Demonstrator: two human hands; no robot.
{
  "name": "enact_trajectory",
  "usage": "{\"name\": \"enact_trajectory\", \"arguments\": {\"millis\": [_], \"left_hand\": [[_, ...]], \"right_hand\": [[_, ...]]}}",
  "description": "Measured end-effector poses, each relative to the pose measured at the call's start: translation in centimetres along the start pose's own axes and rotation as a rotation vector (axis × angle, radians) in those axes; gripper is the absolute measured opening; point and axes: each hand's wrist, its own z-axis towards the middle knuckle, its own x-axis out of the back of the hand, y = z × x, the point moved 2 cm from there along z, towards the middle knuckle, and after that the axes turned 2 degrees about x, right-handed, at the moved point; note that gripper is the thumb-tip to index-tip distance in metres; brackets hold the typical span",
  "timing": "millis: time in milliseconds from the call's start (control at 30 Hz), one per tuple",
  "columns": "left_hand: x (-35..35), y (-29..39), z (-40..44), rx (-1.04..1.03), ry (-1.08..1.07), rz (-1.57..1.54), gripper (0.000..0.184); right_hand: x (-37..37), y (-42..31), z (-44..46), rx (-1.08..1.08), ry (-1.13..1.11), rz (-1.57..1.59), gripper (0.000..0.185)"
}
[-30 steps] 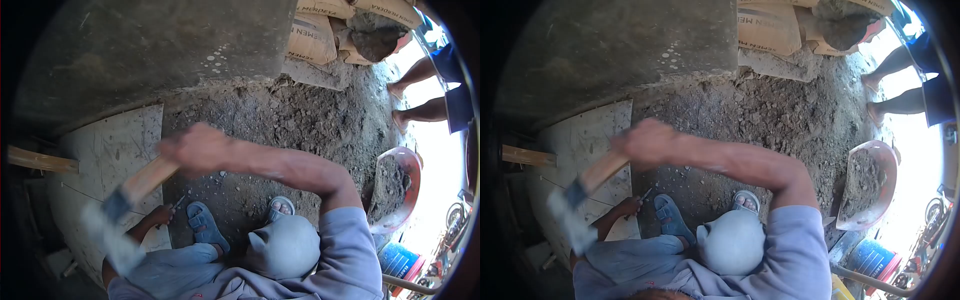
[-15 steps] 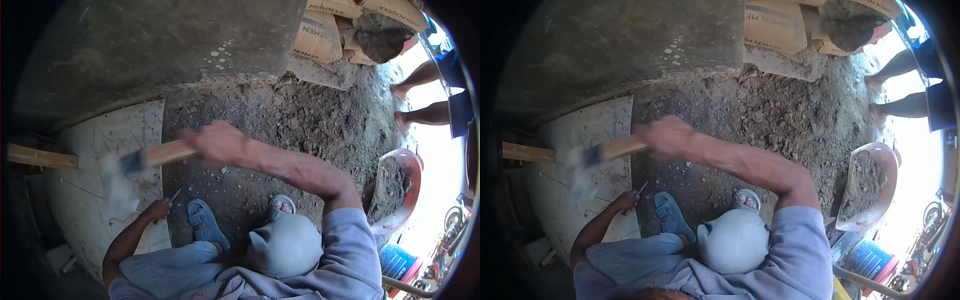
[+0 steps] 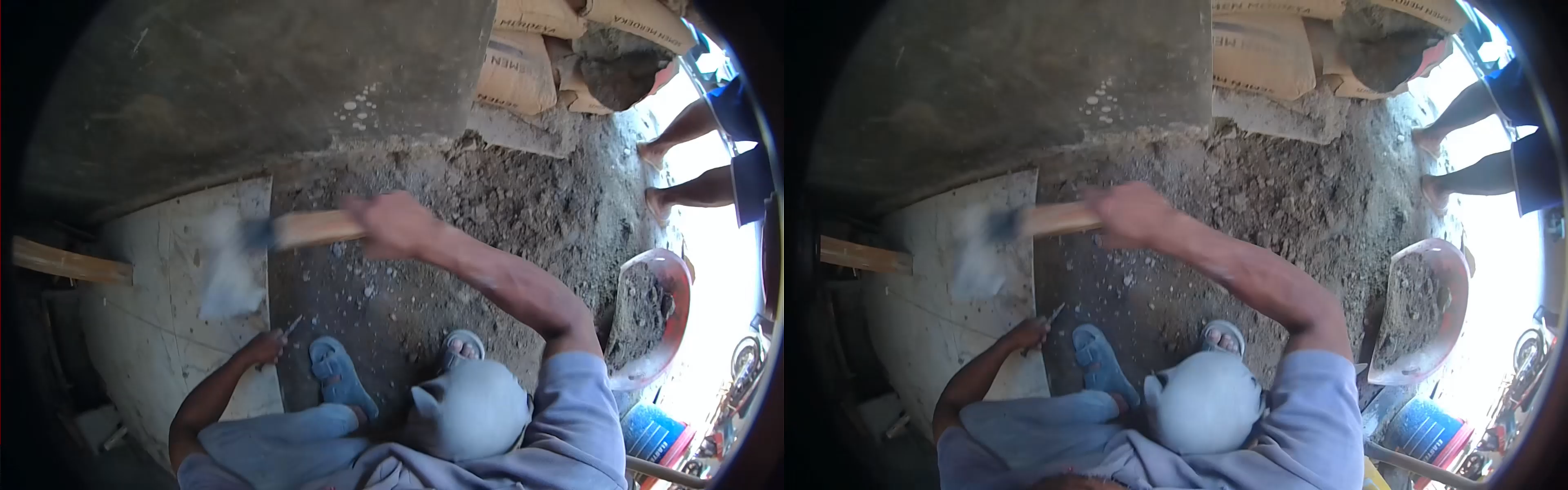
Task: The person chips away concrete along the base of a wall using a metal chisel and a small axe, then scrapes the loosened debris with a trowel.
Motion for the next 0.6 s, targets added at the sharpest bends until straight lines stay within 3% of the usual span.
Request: {"name": "enact_trajectory", "arguments": {"millis": [100,133,167,200,233,267,300,333,367,433,500,533,600], "left_hand": [[0.9,0.4,0.1,0.0,0.041,0.225,0.02],[0.7,-0.1,0.6,0.109,0.063,-0.034,0.021],[0.8,-0.9,1.7,0.101,0.07,-0.039,0.021],[0.6,-1.7,2.0,-0.43,0.084,-0.041,0.023],[0.7,-0.7,1.0,-0.459,0.096,0.039,0.024],[0.7,0.4,-0.1,-0.489,0.109,0.118,0.025],[1.3,3.9,-1.3,-0.031,0.132,0.258,0.026],[0.6,2.1,-0.3,-0.059,0.13,0.032,0.027],[1.4,2.1,-0.6,-0.066,0.14,0.047,0.027],[-0.9,1.9,-1.6,-0.042,0.072,-0.053,0.027],[-1.1,0.4,-0.4,-0.05,0.035,0.001,0.027],[-1.6,-0.7,-0.5,-0.027,-0.02,0.049,0.028],[-1.4,0.0,-1.4,0.056,-0.046,0.066,0.028]], "right_hand": [[0.7,-8.4,2.8,0.502,0.196,-0.096,0.041],[0.2,-7.9,2.6,0.497,0.189,-0.088,0.041],[-0.6,-6.7,2.8,0.578,0.151,-0.114,0.039],[-2.2,-5.0,3.0,0.658,0.11,-0.13,0.038],[-5.5,2.7,1.8,0.489,0.222,-0.026,0.033],[-5.9,10.0,-0.7,0.019,-0.23,-0.077,0.029],[-6.6,14.6,-3.7,-0.323,-0.27,0.083,0.028],[-7.2,19.1,-6.9,-0.671,-0.246,0.222,0.027],[-5.4,16.4,-7.7,-0.78,-0.426,-0.122,0.026],[-6.8,12.9,-6.6,-0.601,-0.326,-0.182,0.015],[-4.0,6.0,-4.1,-0.42,-0.17,-0.057,0.035],[-3.1,3.0,-2.7,-0.07,-0.043,-0.152,0.042],[-0.5,-3.6,0.1,0.254,0.039,-0.009,0.043]]}}
